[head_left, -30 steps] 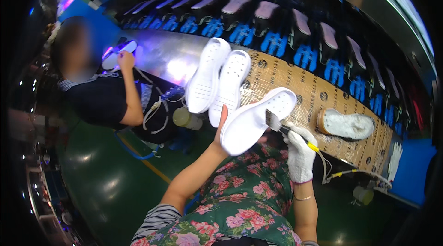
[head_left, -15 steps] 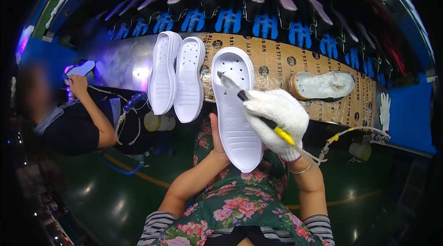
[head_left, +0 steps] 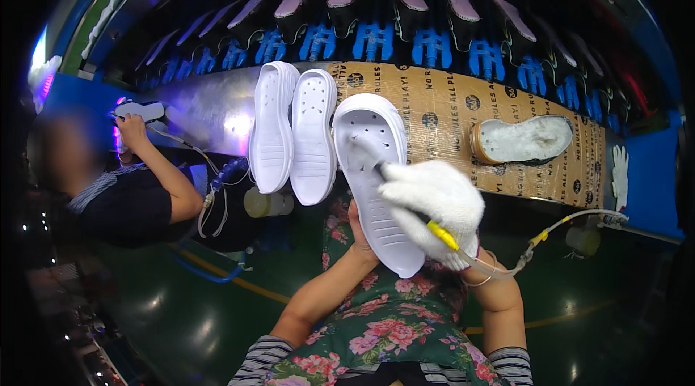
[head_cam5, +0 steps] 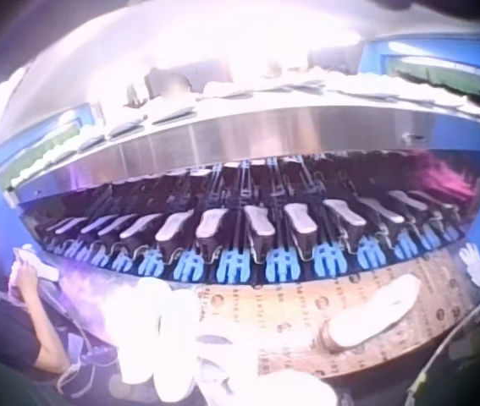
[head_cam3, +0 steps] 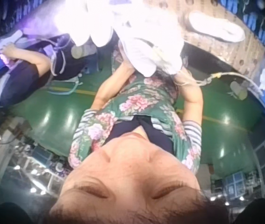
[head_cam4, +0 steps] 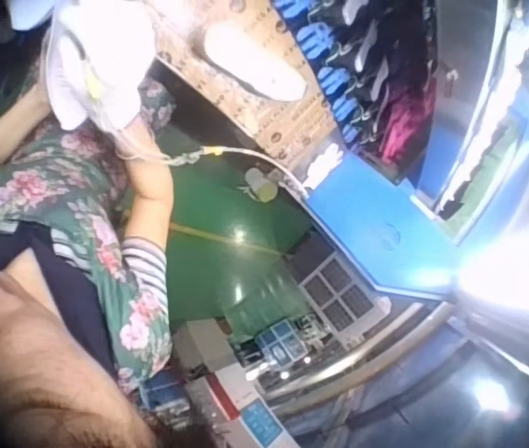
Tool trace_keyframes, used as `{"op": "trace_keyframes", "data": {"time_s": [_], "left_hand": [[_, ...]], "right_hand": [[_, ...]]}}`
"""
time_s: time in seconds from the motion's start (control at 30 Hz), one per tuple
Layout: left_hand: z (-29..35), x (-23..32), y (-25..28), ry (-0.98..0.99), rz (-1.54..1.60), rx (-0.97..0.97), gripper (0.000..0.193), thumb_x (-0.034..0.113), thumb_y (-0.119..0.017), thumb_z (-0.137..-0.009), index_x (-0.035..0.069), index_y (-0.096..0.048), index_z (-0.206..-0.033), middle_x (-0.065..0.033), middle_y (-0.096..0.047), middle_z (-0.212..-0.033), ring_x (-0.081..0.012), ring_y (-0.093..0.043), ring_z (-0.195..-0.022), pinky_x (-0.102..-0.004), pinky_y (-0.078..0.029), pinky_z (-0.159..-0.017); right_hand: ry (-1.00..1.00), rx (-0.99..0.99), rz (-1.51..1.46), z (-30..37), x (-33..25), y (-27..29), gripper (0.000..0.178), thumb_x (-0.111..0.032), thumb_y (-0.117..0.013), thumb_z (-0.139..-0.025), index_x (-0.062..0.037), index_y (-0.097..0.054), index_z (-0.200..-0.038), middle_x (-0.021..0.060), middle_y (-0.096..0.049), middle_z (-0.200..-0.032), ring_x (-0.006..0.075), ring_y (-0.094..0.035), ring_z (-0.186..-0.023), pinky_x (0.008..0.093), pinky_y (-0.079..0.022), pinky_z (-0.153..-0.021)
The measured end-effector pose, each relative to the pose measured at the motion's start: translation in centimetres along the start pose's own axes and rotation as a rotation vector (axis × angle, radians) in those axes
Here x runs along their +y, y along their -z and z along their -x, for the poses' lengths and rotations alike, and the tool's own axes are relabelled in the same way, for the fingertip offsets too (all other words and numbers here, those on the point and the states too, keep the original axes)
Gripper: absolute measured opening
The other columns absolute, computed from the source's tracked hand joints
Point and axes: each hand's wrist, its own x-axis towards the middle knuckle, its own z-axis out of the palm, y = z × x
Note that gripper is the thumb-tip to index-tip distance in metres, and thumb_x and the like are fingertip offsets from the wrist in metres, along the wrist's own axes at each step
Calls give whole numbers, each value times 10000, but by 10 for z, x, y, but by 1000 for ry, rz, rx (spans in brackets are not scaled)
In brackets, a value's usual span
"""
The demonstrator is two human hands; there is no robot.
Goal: The person picks white slipper uppers from a conveyor belt and uses a handheld pneumatic tool to trim excess material from the edges and interior surfaces. The person repeatedly rotates the slipper to access different areas and places the finished pieces back on the belt.
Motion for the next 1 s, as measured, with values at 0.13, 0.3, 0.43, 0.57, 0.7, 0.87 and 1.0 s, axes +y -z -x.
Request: {"op": "trace_keyframes", "data": {"time_s": [0.13, 0.3, 0.43, 0.57, 0.7, 0.87, 1.0], "left_hand": [[-8, 9, -9, -32, -35, -67, 987, 786, -577, -928, 177, -329, -1664, -130, -453, -1638, -336, -479, -1476, -546, -382, -1243], [-28, 21, -23, -131, 45, -117, 972, 792, -541, -947, 182, -318, -1670, -131, -434, -1653, -335, -458, -1493, -549, -368, -1249], [-36, 31, -40, -128, -27, -204, 1032, 869, -442, -933, 153, -313, -1666, -225, -485, -1576, -396, -524, -1412, -578, -417, -1197], [-46, 33, -48, -140, 77, -357, 1079, 914, -403, -911, 130, -328, -1648, -271, -520, -1515, -420, -596, -1313, -595, -509, -1093], [-44, 44, -57, -169, 52, -154, 1081, 922, -450, -891, 131, -351, -1621, -232, -548, -1469, -454, -603, -1245, -645, -513, -1046], [-60, 53, -64, 114, 108, -576, 1077, 885, -572, -868, 122, -369, -1600, -237, -526, -1467, -533, -562, -1213, -682, -525, -985], [-58, 54, -79, -71, 278, -427, 1186, 917, -647, -778, 76, -374, -1568, -363, -514, -1364, -519, -557, -1175, -667, -524, -962]], "right_hand": [[108, -1, 146, 1, -5, -10, 360, -60, -776, -736, -70, -786, -1096, 140, -775, -1136, 320, -757, -958, 425, -598, -785], [-62, -15, -183, 6, -1, -4, 307, -68, -815, -753, -105, -795, -1057, 107, -780, -1128, 310, -746, -920, 404, -594, -790], [29, 81, 34, 16, 8, -11, 272, -80, -804, -764, -96, -808, -1035, 113, -793, -1105, 311, -764, -966, 419, -607, -852], [-7, -27, -152, 27, -2, -21, 328, -86, -847, -748, -97, -805, -1073, 116, -793, -1125, 302, -767, -994, 419, -594, -857], [-38, 54, -84, 23, 9, -9, 291, -88, -835, -758, -75, -791, -1045, 142, -785, -1137, 327, -761, -991, 416, -596, -859], [101, -110, -107, 31, -2, -15, 359, -81, -846, -726, -115, -788, -1079, 110, -788, -1117, 285, -765, -976, 405, -608, -811], [-12, -54, -171, 32, 4, 1, 319, -51, -860, -723, -122, -797, -1028, 99, -790, -1125, 299, -765, -973, 401, -597, -827]]}}
